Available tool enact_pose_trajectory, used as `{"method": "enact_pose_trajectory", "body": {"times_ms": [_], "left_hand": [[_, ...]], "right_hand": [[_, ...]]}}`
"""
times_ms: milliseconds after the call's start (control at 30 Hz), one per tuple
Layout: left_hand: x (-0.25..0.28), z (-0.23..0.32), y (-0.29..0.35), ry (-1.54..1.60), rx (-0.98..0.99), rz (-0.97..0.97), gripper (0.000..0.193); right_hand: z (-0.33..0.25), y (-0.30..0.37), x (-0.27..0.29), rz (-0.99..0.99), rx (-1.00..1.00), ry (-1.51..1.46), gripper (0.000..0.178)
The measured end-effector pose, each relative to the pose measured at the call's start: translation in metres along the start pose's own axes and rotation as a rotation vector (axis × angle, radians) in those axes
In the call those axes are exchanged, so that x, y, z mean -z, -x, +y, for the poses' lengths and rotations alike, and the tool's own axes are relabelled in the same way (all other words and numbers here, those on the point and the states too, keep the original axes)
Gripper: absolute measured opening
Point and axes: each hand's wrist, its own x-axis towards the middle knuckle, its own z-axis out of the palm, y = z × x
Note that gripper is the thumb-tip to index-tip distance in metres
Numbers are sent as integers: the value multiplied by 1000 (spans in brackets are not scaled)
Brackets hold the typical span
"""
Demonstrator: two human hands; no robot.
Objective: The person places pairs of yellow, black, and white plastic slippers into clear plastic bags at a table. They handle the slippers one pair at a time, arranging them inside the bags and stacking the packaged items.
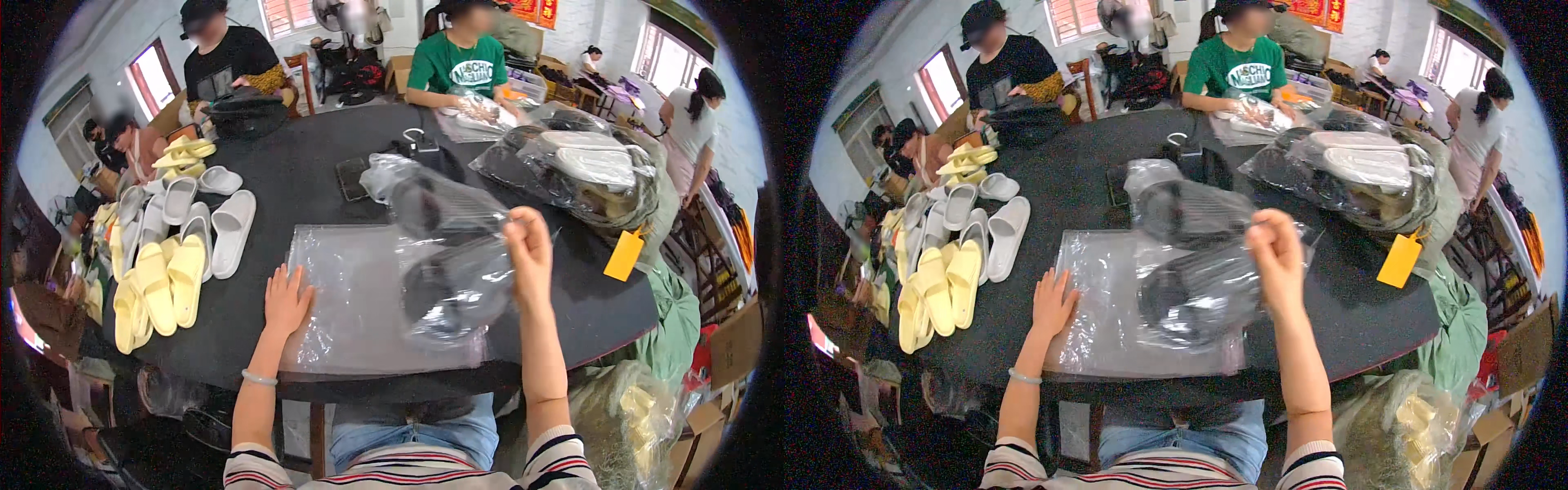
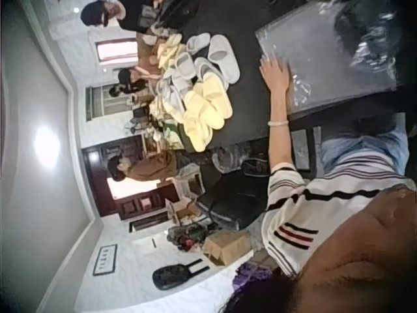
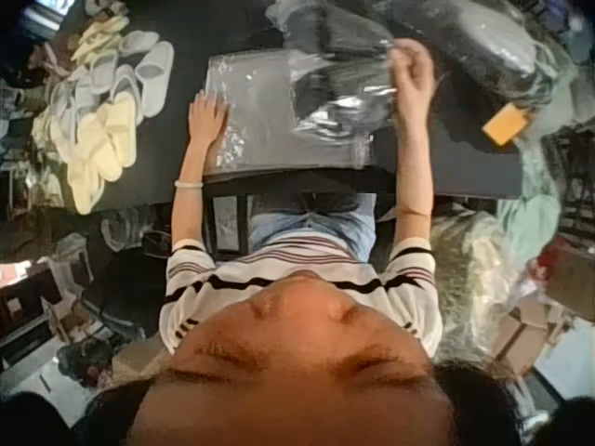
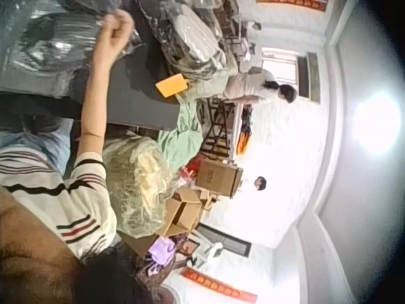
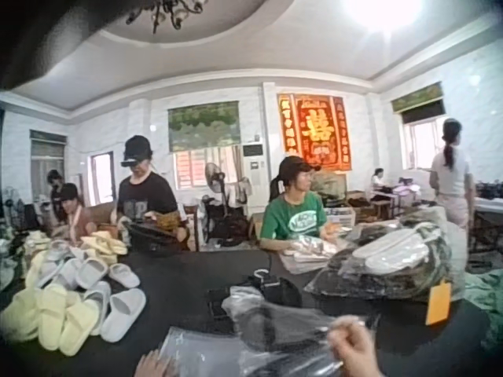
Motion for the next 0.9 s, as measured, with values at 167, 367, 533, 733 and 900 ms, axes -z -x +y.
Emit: {"method": "enact_pose_trajectory", "body": {"times_ms": [167,367,533,733,900], "left_hand": [[2,0,0,-11,2,-16,57],[3,-3,1,36,23,-70,62],[1,-5,-2,49,25,-62,64],[3,-11,0,180,25,5,46],[9,-13,-1,408,-36,201,34]], "right_hand": [[17,26,-44,-629,73,254,24],[31,3,-7,-597,-86,716,25],[36,-9,30,-1056,-290,1060,39],[51,-6,16,-1278,-400,617,41],[76,-7,19,-979,-795,144,58]]}}
